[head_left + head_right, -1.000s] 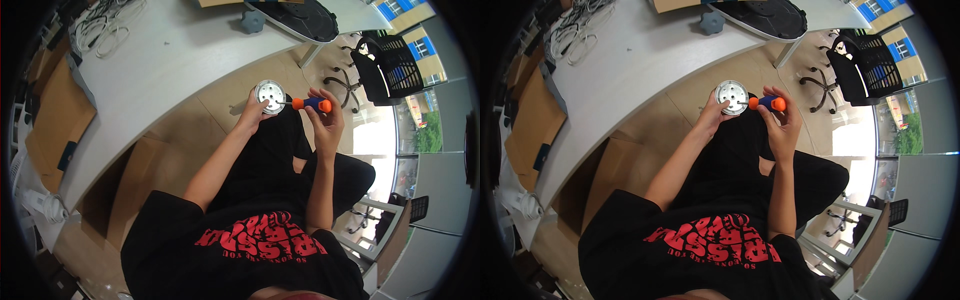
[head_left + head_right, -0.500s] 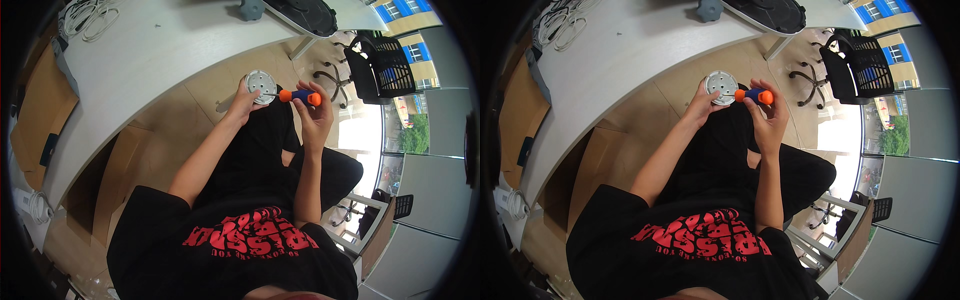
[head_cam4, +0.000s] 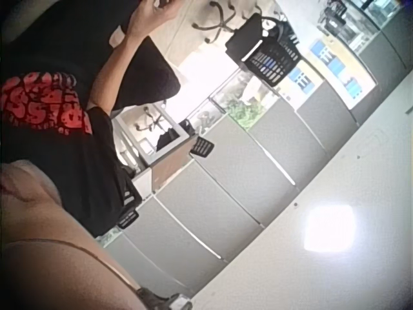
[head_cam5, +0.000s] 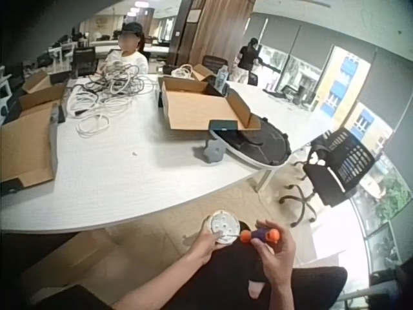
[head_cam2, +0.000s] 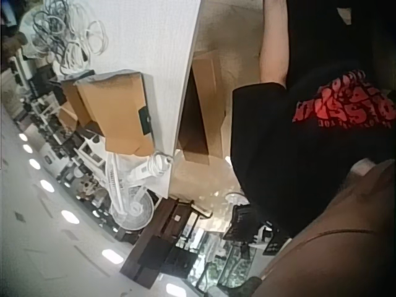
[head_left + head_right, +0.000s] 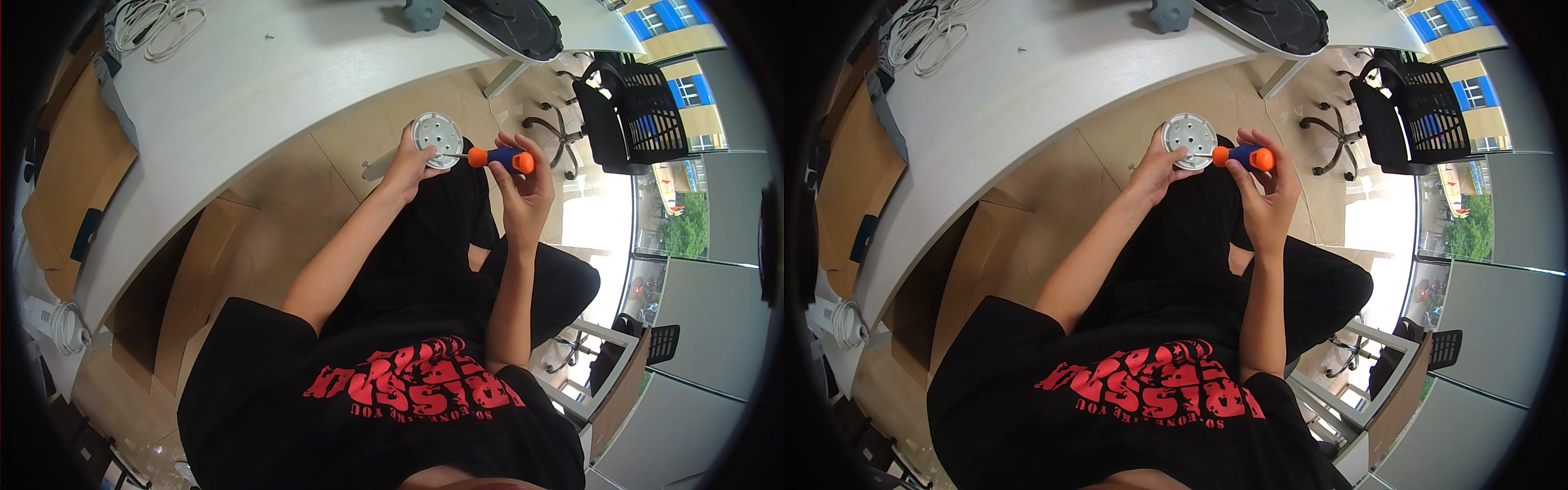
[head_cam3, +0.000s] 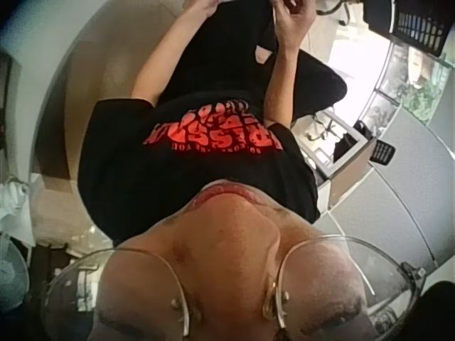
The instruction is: The recorder connects the pole of an electric fan to its base and secures it with a screwdriver.
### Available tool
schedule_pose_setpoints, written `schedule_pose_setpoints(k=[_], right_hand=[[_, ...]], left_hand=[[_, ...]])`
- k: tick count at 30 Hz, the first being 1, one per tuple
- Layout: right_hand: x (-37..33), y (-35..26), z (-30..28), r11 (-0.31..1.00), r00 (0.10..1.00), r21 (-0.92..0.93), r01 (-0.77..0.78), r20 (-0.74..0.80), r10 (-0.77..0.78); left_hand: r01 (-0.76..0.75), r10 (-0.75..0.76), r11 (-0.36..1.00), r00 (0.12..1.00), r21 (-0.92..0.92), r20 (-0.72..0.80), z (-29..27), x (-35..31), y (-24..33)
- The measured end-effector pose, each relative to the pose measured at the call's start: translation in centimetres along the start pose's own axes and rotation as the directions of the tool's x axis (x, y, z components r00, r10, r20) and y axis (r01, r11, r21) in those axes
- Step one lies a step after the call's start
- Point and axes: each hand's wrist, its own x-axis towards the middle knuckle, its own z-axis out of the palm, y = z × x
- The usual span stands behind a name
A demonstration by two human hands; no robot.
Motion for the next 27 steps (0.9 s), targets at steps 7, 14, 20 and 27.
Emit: schedule_pose_setpoints(k=[7, 14, 20, 27], right_hand=[[0.0, 0.1, 0.2, 1.0, 1.0, -0.013, -0.006, 0.024, 0.006], [0.1, 0.0, 0.7, 1.0, 0.999, -0.018, 0.007, -0.032, -0.007], [2.0, -0.6, 1.3, 0.835, 0.953, -0.46, 0.303, 0.134, -0.272], [1.7, -0.4, 0.5, 0.907, 0.983, -0.379, 0.185, 0.072, -0.17]], left_hand=[[-0.002, 0.002, 1.0, 1.0, 0.003, -0.012, 0.0, 0.1, -0.1], [0.001, -0.001, 1.0, 1.0, 0.0, 0.0, -0.1, 0.1, -0.1], [0.024, -0.023, 0.999, 1.0, 0.033, -0.02, 0.1, 0.0, 0.0], [-0.005, 0.007, 0.999, 0.999, 0.038, -0.032, 0.4, -0.1, -0.3]])
